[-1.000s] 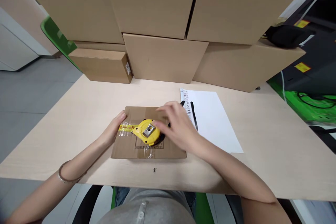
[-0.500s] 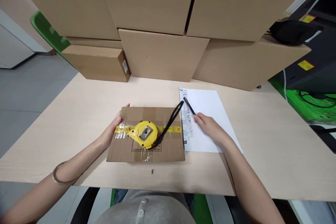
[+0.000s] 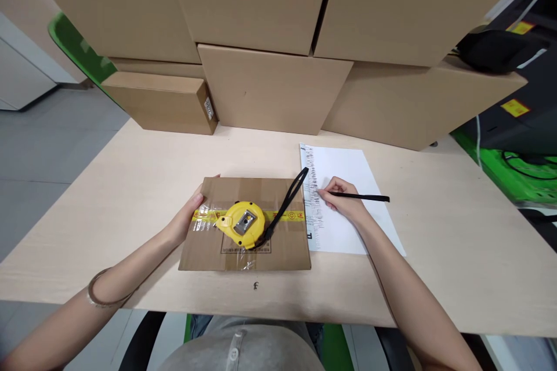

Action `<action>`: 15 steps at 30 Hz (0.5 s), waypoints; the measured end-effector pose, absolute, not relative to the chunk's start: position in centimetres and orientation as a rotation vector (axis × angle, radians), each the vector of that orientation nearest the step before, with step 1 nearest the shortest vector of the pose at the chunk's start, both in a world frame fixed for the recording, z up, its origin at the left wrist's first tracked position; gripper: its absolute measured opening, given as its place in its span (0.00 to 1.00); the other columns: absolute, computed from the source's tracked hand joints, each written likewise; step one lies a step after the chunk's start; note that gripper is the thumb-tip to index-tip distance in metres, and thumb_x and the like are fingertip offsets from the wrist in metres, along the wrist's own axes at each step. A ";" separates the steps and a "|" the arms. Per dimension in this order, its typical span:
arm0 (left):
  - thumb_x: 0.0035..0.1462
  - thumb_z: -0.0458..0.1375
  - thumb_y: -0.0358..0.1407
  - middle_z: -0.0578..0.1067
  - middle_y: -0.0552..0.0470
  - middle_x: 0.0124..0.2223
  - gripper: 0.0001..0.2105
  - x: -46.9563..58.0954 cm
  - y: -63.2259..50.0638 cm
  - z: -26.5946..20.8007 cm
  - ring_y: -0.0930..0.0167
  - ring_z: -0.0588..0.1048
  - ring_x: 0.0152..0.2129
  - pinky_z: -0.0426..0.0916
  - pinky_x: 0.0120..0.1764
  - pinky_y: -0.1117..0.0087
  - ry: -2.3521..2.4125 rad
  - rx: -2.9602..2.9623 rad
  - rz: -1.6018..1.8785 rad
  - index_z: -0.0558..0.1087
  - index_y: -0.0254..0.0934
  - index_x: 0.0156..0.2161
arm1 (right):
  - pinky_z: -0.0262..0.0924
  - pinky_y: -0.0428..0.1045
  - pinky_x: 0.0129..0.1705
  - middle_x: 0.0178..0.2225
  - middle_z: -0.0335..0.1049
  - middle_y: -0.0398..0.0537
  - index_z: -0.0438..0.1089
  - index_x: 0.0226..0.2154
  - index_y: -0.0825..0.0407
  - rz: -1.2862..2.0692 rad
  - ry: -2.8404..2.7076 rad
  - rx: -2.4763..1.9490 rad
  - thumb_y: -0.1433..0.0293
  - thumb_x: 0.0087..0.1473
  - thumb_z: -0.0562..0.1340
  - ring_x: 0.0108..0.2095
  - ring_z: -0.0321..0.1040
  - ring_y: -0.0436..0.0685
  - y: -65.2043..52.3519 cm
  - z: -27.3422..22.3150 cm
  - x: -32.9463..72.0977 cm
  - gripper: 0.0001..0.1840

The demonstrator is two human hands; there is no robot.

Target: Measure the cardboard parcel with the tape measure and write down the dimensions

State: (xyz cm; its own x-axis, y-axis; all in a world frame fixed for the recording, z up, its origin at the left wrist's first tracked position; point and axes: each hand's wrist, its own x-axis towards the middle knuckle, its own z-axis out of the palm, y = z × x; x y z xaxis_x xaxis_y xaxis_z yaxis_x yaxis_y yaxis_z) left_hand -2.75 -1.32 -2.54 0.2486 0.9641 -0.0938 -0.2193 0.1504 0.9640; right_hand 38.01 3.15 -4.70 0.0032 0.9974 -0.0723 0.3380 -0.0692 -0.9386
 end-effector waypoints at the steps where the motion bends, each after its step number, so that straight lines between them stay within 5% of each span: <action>1: 0.62 0.59 0.57 0.66 0.46 0.71 0.33 -2.8 -1.3 -2.6 0.51 0.59 0.70 0.53 0.71 0.52 0.917 1.058 1.055 0.68 0.42 0.66 | 0.52 0.46 0.19 0.16 0.63 0.37 0.63 0.24 0.48 1.093 -1.429 -1.506 0.50 0.46 0.75 0.16 0.56 0.47 3.2 -4.8 38.0 0.26; 10: 0.63 0.59 0.57 0.70 0.45 0.67 0.30 -3.1 -1.2 -3.1 0.51 0.66 0.65 0.60 0.66 0.54 0.913 1.077 1.056 0.71 0.42 0.63 | 0.49 0.45 0.21 0.16 0.62 0.36 0.63 0.21 0.49 1.102 -1.478 -1.502 0.59 0.45 0.76 0.17 0.55 0.47 3.2 -4.7 37.7 0.23; 15: 0.63 0.58 0.57 0.71 0.45 0.67 0.29 -3.2 -1.2 -3.4 0.51 0.66 0.64 0.61 0.64 0.53 0.910 1.071 1.051 0.71 0.43 0.62 | 0.51 0.46 0.22 0.17 0.64 0.38 0.66 0.22 0.49 1.102 -1.485 -1.505 0.56 0.48 0.75 0.18 0.56 0.48 3.1 -4.8 37.9 0.22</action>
State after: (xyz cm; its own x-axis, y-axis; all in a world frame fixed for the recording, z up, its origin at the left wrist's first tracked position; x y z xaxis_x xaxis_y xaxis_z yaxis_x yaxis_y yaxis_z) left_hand -3.19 -1.16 -3.44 0.2572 0.9633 -0.0774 -0.2143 0.1349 0.9674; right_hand 37.86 3.12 -4.80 -0.0387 0.9964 -0.0758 0.3618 -0.0568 -0.9305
